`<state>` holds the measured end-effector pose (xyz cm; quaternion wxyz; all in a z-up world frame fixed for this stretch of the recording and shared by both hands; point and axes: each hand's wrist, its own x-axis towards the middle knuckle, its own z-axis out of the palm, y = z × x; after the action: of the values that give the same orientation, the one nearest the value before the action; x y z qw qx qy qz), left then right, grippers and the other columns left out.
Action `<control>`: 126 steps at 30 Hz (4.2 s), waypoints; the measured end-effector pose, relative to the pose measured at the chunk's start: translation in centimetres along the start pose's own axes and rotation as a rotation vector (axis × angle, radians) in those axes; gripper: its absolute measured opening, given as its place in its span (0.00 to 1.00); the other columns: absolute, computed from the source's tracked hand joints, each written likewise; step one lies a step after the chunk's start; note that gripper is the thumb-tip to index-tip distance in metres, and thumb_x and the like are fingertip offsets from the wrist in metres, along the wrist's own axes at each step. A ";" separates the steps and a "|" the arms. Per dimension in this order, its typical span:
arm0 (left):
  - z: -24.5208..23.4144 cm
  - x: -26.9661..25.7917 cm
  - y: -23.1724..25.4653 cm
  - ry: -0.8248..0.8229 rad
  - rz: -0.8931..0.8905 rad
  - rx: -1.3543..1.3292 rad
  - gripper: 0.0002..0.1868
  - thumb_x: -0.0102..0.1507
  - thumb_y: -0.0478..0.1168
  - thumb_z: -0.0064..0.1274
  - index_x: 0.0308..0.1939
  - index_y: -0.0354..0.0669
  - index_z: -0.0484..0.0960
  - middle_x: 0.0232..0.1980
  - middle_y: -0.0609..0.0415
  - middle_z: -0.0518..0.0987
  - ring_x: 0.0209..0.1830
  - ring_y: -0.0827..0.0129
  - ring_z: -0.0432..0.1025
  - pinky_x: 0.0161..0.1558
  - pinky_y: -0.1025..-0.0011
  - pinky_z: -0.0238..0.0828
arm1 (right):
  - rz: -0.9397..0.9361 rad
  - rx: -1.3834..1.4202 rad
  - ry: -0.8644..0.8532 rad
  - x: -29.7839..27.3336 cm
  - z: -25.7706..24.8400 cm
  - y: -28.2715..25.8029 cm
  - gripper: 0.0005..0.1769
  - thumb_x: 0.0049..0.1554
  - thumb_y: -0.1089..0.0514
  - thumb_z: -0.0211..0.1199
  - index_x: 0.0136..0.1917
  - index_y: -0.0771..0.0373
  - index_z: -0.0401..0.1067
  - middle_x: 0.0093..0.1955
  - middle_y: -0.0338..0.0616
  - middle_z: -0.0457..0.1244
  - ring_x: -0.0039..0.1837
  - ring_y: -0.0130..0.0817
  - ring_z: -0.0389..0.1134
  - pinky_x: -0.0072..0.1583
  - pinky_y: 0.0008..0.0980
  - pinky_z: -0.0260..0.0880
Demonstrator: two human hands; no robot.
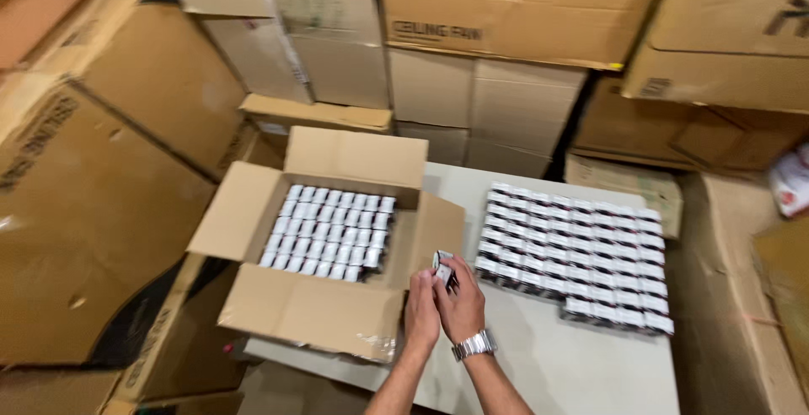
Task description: The person picks up small white and black boxes from a grid on a table and places them into a larger cardboard shipping box.
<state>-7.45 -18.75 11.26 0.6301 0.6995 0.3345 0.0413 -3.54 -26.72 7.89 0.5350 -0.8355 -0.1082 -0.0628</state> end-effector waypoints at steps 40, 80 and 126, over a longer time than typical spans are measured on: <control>-14.9 14.8 1.8 -0.380 -0.221 0.683 0.39 0.69 0.64 0.25 0.32 0.40 0.85 0.18 0.48 0.80 0.28 0.54 0.81 0.42 0.58 0.76 | 0.544 -0.369 -0.629 6.5 18.0 1.6 0.12 0.52 0.59 0.67 0.48 0.57 0.68 0.55 0.59 0.67 0.66 0.63 0.67 0.68 0.50 0.68; 24.4 0.0 -1.1 -0.851 -0.059 0.667 0.32 0.70 0.51 0.35 0.80 0.56 0.55 0.80 0.40 0.51 0.81 0.50 0.50 0.78 0.56 0.49 | 0.972 0.573 0.737 -0.5 -15.2 20.2 0.15 0.62 0.46 0.63 0.47 0.58 0.64 0.42 0.39 0.56 0.41 0.32 0.61 0.41 0.35 0.63; -5.7 11.9 3.3 -0.035 0.041 -0.153 0.26 0.65 0.46 0.47 0.67 0.48 0.77 0.67 0.41 0.70 0.71 0.51 0.66 0.69 0.62 0.67 | 0.273 -0.169 -0.268 11.1 8.6 -1.9 0.29 0.58 0.47 0.65 0.72 0.39 0.65 0.59 0.46 0.72 0.61 0.50 0.73 0.61 0.45 0.74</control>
<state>0.40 -7.60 11.06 0.6866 0.6565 0.3048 0.0677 6.68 -16.85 8.41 0.4474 -0.8852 -0.0584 0.1131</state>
